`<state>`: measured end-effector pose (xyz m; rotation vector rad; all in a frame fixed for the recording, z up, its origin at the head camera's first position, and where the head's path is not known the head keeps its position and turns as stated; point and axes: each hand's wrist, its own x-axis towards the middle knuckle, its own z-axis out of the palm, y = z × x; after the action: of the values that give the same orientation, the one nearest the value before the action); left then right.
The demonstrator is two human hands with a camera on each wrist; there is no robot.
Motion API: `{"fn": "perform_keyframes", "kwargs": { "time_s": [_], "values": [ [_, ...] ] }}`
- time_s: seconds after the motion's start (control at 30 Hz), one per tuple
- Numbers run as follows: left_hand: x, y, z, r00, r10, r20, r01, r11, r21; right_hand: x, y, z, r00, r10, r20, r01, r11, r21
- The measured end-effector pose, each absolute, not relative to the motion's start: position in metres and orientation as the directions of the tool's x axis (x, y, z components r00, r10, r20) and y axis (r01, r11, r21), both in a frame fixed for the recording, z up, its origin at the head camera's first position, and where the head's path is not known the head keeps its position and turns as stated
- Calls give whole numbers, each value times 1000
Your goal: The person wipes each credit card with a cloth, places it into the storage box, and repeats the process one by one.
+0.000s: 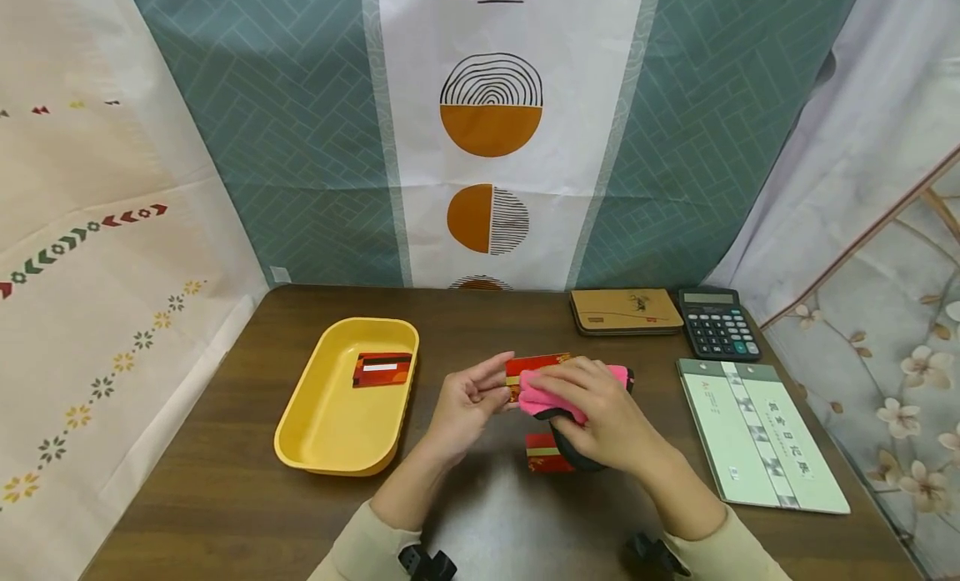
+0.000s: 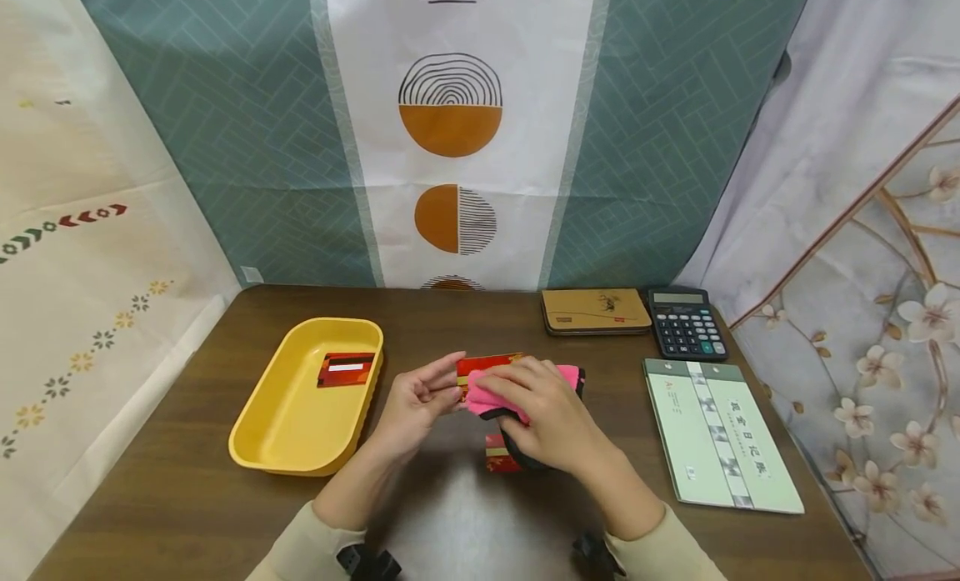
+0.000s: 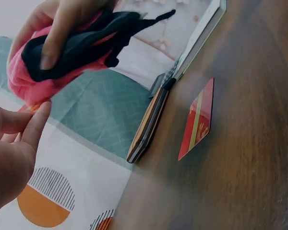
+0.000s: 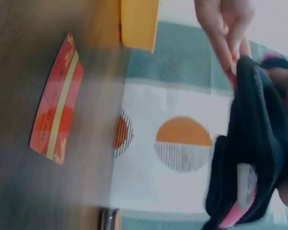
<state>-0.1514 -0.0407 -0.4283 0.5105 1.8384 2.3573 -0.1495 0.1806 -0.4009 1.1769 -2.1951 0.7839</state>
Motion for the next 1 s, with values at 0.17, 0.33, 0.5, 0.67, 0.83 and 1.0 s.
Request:
{"fn": "perform_keyframes", "kwargs": {
  "time_s": [0.17, 0.33, 0.5, 0.67, 0.83, 1.0],
  "values": [
    [-147, -35, -428, -954, 248, 171, 89, -310, 946, -145, 176, -408, -527, -417, 740, -799, 540, -265],
    [-146, -35, -430, -960, 238, 148, 75, -290, 954, -145, 175, -417, -523, -365, 771, -793, 539, -283],
    [-146, -39, -429, -965, 227, 129, 60, -286, 956, -151, 183, -420, -560, -190, 806, -736, 561, -379],
    [-147, -35, -429, -959, 248, 134, 54, -308, 950, -151, 183, -422, -602, -185, 777, -696, 597, -398],
    [-145, -31, -428, -966, 230, 118, 35, -334, 942, -150, 180, -425, -620, -178, 764, -665, 636, -392],
    [-144, -29, -426, -970, 220, 100, 20, -340, 940, -153, 173, -427, -583, -146, 799, -666, 649, -367]
  ]
}}
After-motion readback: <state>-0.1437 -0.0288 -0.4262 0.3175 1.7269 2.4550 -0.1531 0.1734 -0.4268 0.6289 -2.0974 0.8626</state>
